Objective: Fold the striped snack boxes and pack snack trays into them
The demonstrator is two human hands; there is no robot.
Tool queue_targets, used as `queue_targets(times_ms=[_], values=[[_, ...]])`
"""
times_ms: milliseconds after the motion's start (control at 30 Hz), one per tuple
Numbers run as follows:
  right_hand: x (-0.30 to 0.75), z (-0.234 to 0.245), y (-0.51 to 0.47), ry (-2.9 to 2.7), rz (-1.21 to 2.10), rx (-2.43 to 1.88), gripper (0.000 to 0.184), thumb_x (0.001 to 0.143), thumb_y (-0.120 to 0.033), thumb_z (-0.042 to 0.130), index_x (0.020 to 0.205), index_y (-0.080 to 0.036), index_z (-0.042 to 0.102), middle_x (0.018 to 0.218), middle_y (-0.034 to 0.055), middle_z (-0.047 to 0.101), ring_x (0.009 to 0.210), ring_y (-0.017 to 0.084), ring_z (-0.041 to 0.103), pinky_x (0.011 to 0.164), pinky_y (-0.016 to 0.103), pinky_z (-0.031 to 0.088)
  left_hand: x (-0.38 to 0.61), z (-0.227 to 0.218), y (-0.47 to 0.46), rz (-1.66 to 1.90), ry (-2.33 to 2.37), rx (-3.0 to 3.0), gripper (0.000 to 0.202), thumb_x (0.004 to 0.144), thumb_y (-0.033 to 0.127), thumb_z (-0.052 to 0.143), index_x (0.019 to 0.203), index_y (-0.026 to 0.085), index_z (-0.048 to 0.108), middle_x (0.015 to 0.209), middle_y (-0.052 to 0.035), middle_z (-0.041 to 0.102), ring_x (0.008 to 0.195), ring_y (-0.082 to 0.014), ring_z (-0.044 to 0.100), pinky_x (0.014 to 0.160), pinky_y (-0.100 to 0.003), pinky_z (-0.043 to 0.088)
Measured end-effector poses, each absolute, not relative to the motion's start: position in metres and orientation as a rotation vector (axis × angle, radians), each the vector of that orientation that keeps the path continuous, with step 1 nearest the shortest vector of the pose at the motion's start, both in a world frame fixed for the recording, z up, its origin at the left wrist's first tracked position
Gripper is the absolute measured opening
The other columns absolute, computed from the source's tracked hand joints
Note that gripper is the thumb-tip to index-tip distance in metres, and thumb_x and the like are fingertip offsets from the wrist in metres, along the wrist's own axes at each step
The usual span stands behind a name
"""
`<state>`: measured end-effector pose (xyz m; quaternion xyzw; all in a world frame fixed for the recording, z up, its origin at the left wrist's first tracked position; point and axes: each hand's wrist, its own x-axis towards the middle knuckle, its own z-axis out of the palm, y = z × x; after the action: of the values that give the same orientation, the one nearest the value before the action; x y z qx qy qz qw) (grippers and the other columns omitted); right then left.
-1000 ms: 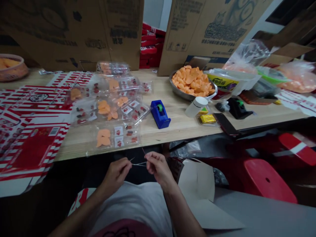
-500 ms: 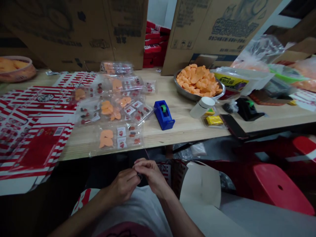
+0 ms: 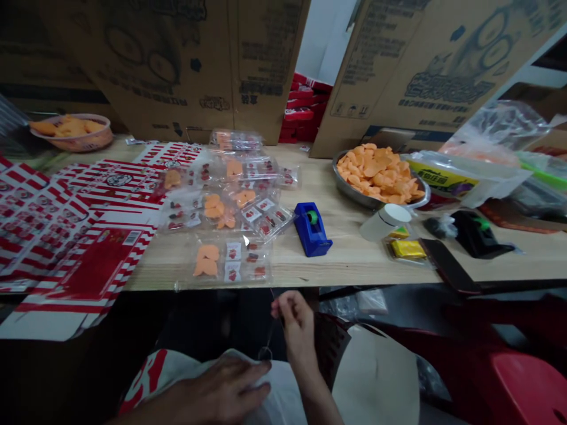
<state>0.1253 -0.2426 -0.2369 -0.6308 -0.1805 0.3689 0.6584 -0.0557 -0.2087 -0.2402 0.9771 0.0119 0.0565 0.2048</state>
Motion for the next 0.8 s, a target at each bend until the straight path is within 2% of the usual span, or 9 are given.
queue_targets(times_ms=[67, 200, 267, 333, 367, 433, 533, 600, 800], values=[[0.139, -0.234, -0.245, -0.439, 0.736, -1.489, 0.028, 0.079, -0.043, 0.066, 0.069, -0.021, 0.052, 0.052, -0.0048, 0.048, 0.046, 0.009, 0.039, 0.045, 0.022, 0.032, -0.069, -0.235, -0.202, 0.418, -0.02, 2.754, 0.019, 0.09, 0.024, 0.048, 0.106, 0.022, 0.057, 0.105, -0.0067, 0.068, 0.071, -0.0137, 0.064, 0.067, -0.024, 0.051], [0.154, -0.236, -0.245, -0.469, 0.741, -1.524, 0.03, 0.077, -0.047, 0.065, 0.076, -0.023, 0.048, 0.055, -0.0075, 0.04, 0.045, 0.008, 0.033, 0.04, 0.02, 0.028, -0.069, -0.212, -0.149, 0.939, 0.269, 2.734, 0.019, 0.087, 0.019, 0.051, 0.104, 0.016, 0.058, 0.09, -0.0096, 0.07, 0.079, -0.0168, 0.066, 0.073, -0.027, 0.053], [0.154, -0.237, -0.241, -0.543, 0.763, -1.543, 0.027, 0.078, -0.045, 0.065, 0.078, -0.023, 0.049, 0.057, -0.0068, 0.042, 0.047, 0.009, 0.035, 0.042, 0.021, 0.03, -0.053, -0.202, -0.113, 0.871, 0.558, 2.812, 0.03, 0.085, 0.03, 0.057, 0.111, 0.014, 0.058, 0.103, -0.0149, 0.067, 0.1, -0.0253, 0.062, 0.085, -0.038, 0.051], [0.151, -0.233, -0.233, -0.653, 0.761, -1.563, 0.021, 0.08, -0.04, 0.063, 0.08, -0.023, 0.052, 0.058, -0.0058, 0.044, 0.049, 0.01, 0.037, 0.045, 0.022, 0.032, -0.034, -0.198, -0.081, 0.616, 0.717, 2.89, 0.064, 0.076, 0.049, 0.064, 0.125, 0.01, 0.051, 0.129, -0.0232, 0.053, 0.126, -0.0376, 0.044, 0.1, -0.053, 0.039], [0.15, -0.229, -0.228, -0.707, 0.751, -1.569, 0.017, 0.081, -0.038, 0.062, 0.08, -0.023, 0.054, 0.058, -0.005, 0.046, 0.051, 0.011, 0.039, 0.047, 0.022, 0.033, -0.027, -0.2, -0.07, 0.476, 0.77, 2.908, 0.08, 0.071, 0.057, 0.065, 0.132, 0.009, 0.045, 0.138, -0.0254, 0.044, 0.131, -0.0412, 0.035, 0.103, -0.057, 0.034], [0.148, -0.218, -0.216, -0.81, 0.714, -1.577, 0.013, 0.081, -0.034, 0.061, 0.078, -0.022, 0.059, 0.061, -0.0023, 0.051, 0.056, 0.013, 0.044, 0.051, 0.024, 0.035, -0.021, -0.207, -0.058, 0.254, 0.796, 2.932, 0.097, 0.065, 0.067, 0.064, 0.139, 0.01, 0.038, 0.145, -0.0262, 0.033, 0.136, -0.0437, 0.024, 0.106, -0.063, 0.023], [0.148, -0.207, -0.197, -0.99, 0.622, -1.567, 0.009, 0.08, -0.027, 0.061, 0.075, -0.021, 0.066, 0.069, 0.0016, 0.058, 0.068, 0.017, 0.052, 0.06, 0.027, 0.039, -0.035, -0.218, -0.057, 0.139, 0.757, 2.973, 0.099, 0.065, 0.074, 0.057, 0.14, 0.013, 0.037, 0.148, -0.023, 0.031, 0.138, -0.0416, 0.02, 0.108, -0.063, 0.012], [0.147, -0.205, -0.183, -1.138, 0.561, -1.526, 0.011, 0.081, -0.023, 0.06, 0.074, -0.021, 0.068, 0.072, 0.0024, 0.058, 0.072, 0.018, 0.053, 0.064, 0.029, 0.04, -0.051, -0.219, -0.061, 0.157, 0.76, 2.993, 0.099, 0.066, 0.077, 0.052, 0.141, 0.013, 0.036, 0.148, -0.0223, 0.032, 0.139, -0.041, 0.019, 0.109, -0.063, 0.01], [0.135, -0.202, -0.146, -1.654, 0.333, -1.557, 0.022, 0.086, -0.013, 0.049, 0.083, -0.019, 0.07, 0.072, 0.0028, 0.052, 0.072, 0.017, 0.048, 0.069, 0.032, 0.035, -0.071, -0.211, -0.062, 0.174, 0.843, 3.004, 0.077, 0.081, 0.065, 0.045, 0.141, 0.018, 0.035, 0.147, -0.02, 0.035, 0.139, -0.0385, 0.02, 0.108, -0.062, 0.013]])
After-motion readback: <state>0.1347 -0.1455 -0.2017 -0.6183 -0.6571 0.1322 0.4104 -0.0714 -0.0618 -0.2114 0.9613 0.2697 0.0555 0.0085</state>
